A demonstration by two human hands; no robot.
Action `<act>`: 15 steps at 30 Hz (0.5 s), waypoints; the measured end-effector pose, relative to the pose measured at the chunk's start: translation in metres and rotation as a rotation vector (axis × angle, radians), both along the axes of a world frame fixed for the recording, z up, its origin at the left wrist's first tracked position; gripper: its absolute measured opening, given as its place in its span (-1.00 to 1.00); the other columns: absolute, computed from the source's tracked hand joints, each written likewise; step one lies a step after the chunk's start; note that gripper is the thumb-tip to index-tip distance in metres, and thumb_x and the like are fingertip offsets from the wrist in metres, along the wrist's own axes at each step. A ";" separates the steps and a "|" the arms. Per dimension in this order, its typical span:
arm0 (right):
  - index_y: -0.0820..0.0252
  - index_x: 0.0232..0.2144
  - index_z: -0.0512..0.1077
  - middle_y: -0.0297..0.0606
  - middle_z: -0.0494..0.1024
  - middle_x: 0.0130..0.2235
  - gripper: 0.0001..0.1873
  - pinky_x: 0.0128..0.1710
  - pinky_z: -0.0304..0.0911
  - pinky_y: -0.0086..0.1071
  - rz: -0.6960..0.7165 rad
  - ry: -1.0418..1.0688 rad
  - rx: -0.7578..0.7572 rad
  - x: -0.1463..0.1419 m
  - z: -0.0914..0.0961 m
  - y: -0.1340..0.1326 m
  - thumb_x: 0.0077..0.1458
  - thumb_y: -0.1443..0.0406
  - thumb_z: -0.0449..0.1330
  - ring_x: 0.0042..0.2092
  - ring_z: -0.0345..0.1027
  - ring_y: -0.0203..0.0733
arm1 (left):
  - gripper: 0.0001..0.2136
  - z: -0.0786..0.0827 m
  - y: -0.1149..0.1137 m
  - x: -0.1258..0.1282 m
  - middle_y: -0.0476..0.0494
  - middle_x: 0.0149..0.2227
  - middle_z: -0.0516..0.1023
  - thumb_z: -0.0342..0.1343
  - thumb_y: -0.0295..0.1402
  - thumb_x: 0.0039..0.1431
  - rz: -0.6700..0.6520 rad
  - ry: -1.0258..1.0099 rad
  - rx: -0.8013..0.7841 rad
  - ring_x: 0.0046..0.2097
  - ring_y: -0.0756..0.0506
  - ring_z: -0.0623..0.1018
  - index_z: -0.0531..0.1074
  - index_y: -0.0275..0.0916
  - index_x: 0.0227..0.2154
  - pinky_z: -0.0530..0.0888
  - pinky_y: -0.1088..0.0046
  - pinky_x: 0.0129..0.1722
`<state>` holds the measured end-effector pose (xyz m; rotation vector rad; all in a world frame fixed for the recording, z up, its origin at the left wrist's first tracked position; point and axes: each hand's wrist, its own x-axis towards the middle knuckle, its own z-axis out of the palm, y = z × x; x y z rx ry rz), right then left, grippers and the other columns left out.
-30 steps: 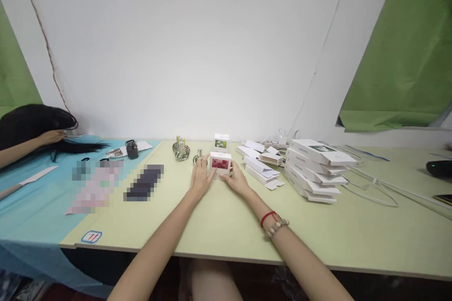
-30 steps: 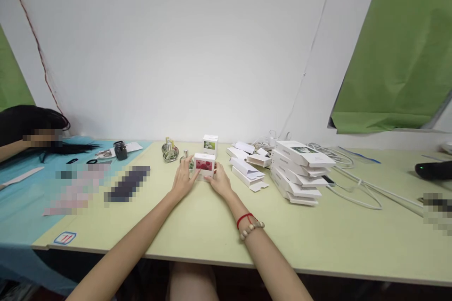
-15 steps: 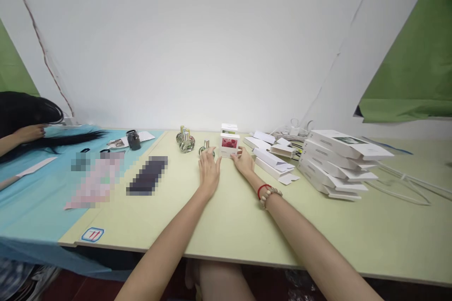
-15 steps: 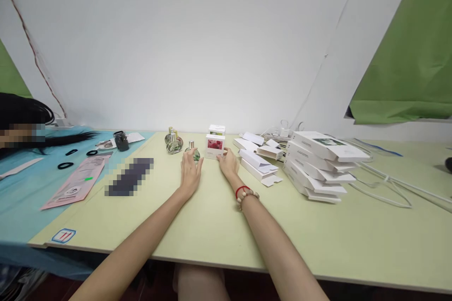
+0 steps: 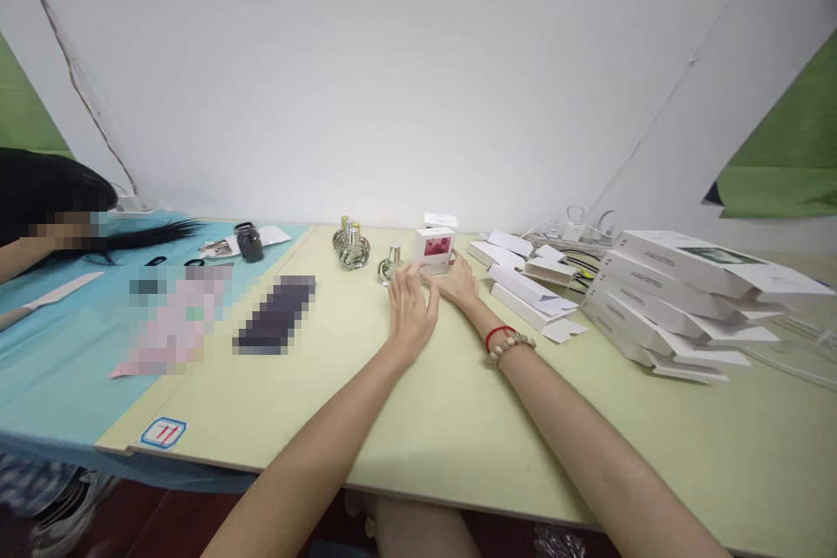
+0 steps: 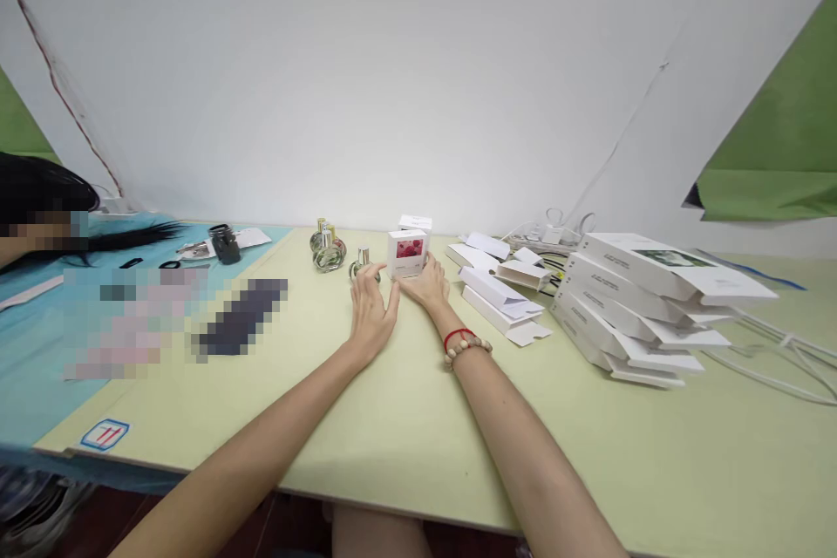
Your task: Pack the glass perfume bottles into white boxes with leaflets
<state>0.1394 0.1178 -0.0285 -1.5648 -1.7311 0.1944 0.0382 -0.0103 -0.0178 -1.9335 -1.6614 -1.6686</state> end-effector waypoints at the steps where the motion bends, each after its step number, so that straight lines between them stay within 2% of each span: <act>1: 0.18 0.06 0.06 -0.03 0.28 0.01 -0.04 -0.03 0.08 -0.13 -0.002 0.012 -0.009 -0.001 0.000 0.001 -0.40 -0.05 0.23 0.06 0.13 0.08 | -0.66 0.000 0.001 0.000 -0.26 0.02 0.18 -0.14 -0.33 0.17 0.032 -0.025 0.001 0.09 -0.16 0.18 0.05 -0.20 0.01 0.15 0.19 0.05; 7: 0.22 0.05 0.01 -0.04 0.35 -0.06 0.01 -0.10 0.15 -0.20 0.008 0.080 -0.062 -0.006 0.001 0.009 -0.44 -0.04 0.27 -0.01 0.22 0.03 | -0.52 -0.003 0.012 -0.006 -0.33 0.10 0.11 -0.05 -0.33 0.10 0.230 -0.149 -0.030 0.17 -0.20 0.09 -0.07 -0.22 0.06 0.10 0.17 0.07; 12: 0.22 0.07 -0.02 -0.02 0.31 -0.01 0.05 -0.11 0.14 -0.22 0.002 0.070 -0.039 -0.008 -0.001 0.012 -0.45 -0.05 0.28 0.02 0.18 0.03 | -0.37 -0.008 0.026 -0.018 -0.30 0.16 0.04 0.08 -0.29 -0.01 0.263 -0.206 -0.109 0.20 -0.23 0.04 -0.13 -0.16 0.08 0.08 0.13 0.07; 15: 0.25 0.02 0.08 0.00 0.30 -0.01 -0.04 -0.09 0.13 -0.21 -0.011 0.053 -0.032 -0.008 -0.002 0.014 -0.42 -0.05 0.25 0.03 0.15 0.03 | -0.25 -0.011 0.038 -0.027 -0.34 0.13 0.09 0.18 -0.22 -0.14 0.307 -0.318 -0.164 0.17 -0.28 0.09 -0.13 -0.17 0.07 0.09 0.09 0.06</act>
